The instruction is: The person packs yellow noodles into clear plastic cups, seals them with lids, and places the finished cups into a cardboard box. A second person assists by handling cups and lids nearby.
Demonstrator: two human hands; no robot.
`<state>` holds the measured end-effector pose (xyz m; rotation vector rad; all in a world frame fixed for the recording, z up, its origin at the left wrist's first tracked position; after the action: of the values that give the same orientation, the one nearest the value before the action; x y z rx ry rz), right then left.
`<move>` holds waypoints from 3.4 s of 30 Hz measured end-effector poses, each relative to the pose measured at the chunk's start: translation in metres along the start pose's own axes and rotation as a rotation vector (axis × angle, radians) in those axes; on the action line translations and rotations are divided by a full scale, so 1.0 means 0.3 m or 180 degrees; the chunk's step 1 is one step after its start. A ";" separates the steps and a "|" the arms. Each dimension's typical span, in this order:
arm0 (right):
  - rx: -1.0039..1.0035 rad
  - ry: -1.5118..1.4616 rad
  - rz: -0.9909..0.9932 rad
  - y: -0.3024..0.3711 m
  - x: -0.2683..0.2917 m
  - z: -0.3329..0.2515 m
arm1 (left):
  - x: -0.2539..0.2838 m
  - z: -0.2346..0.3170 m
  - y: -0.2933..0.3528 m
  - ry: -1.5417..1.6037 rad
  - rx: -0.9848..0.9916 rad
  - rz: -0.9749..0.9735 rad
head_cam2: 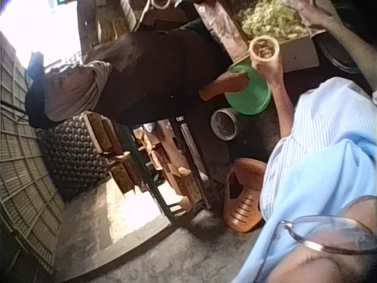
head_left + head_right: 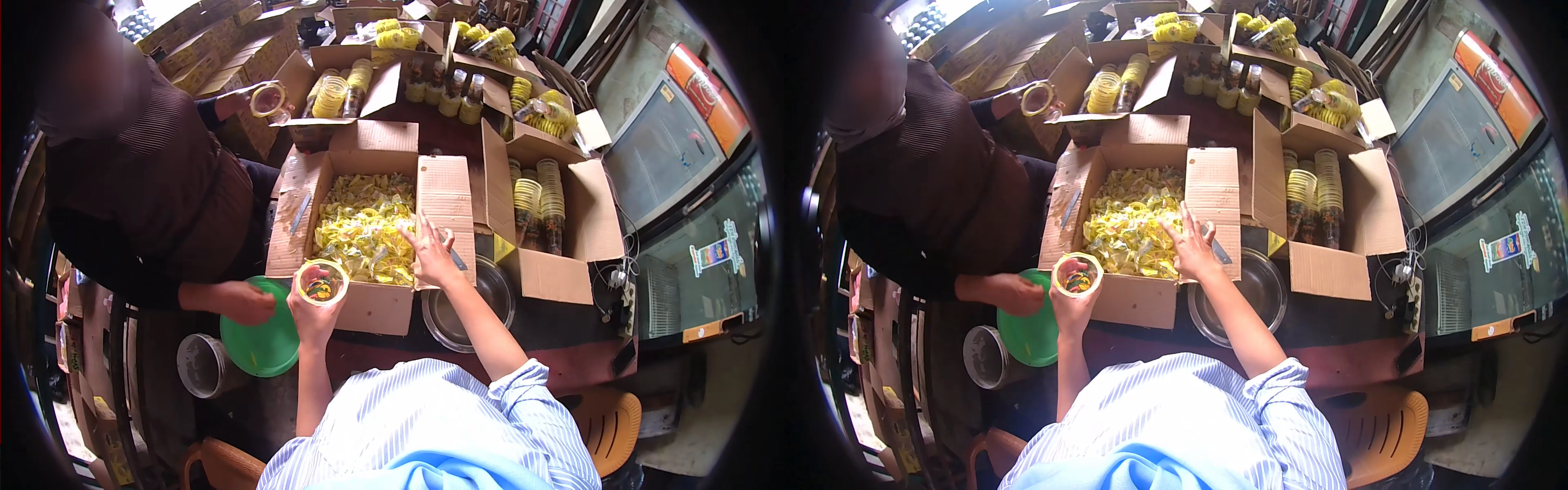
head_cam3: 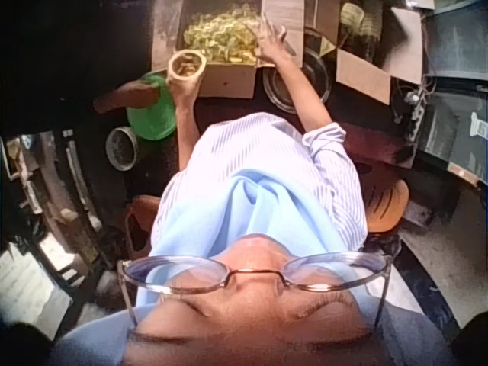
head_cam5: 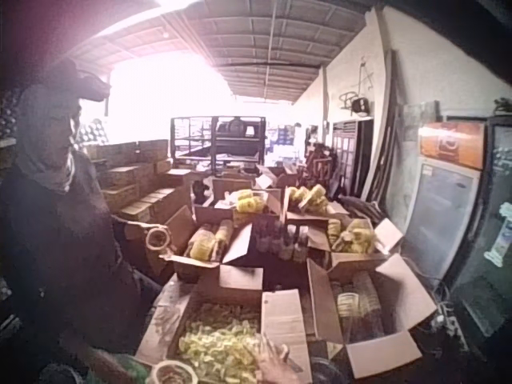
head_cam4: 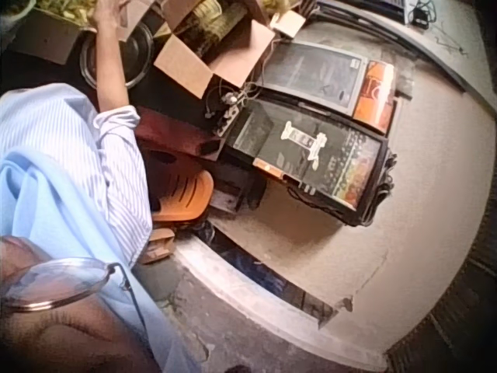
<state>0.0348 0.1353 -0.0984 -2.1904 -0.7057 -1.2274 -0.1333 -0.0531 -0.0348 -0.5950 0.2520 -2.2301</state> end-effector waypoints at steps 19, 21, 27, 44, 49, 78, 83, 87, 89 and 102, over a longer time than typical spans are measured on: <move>-0.1369 0.0384 -0.0978 0.453 -0.224 0.384 | 0.022 0.009 0.074 0.0322 0.0292 -0.0166; -0.1231 0.0094 -0.0722 0.489 -0.312 0.477 | 0.016 0.013 0.066 0.0318 0.0289 -0.0179; -0.0757 0.0624 0.0063 0.466 -0.286 0.426 | 0.011 0.012 0.066 0.0294 0.0287 -0.0198; -0.1009 -0.0337 0.0329 0.423 0.185 0.275 | -0.012 0.026 0.047 0.0340 0.0211 -0.0375; -0.1079 0.0078 -0.0023 0.429 0.249 0.180 | 0.002 0.006 0.054 0.0298 0.0211 -0.0358; -0.1711 -0.1008 0.0559 0.261 0.346 0.244 | -0.018 0.004 -0.022 0.0641 0.0625 -0.0588; -0.1271 -0.1474 0.0551 0.161 0.637 0.071 | 0.005 -0.003 -0.020 0.0526 0.0594 -0.0459; 0.0242 -0.3052 0.0960 0.008 0.807 -0.084 | 0.029 0.008 -0.018 0.0519 0.0513 -0.0335; 0.0856 -0.3911 0.0662 -0.089 0.764 -0.067 | 0.044 0.020 -0.010 0.0463 0.0446 -0.0256; -0.1087 -0.1640 0.0636 -0.066 0.330 0.124 | 0.041 0.015 -0.013 0.0464 0.0476 -0.0242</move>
<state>0.0886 0.1924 -0.0250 -2.8282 -0.4701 -0.7220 -0.1407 -0.0597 -0.0254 -0.3678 0.1365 -2.3445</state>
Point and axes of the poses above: each hand's wrist, its own y-axis away from the middle knuckle, its own x-axis out of the back of the hand, z = x × y, the point moved 2 cm from there along -y, towards the middle knuckle, and after that the axes turned 2 degrees about -y, right-handed, at the moved point
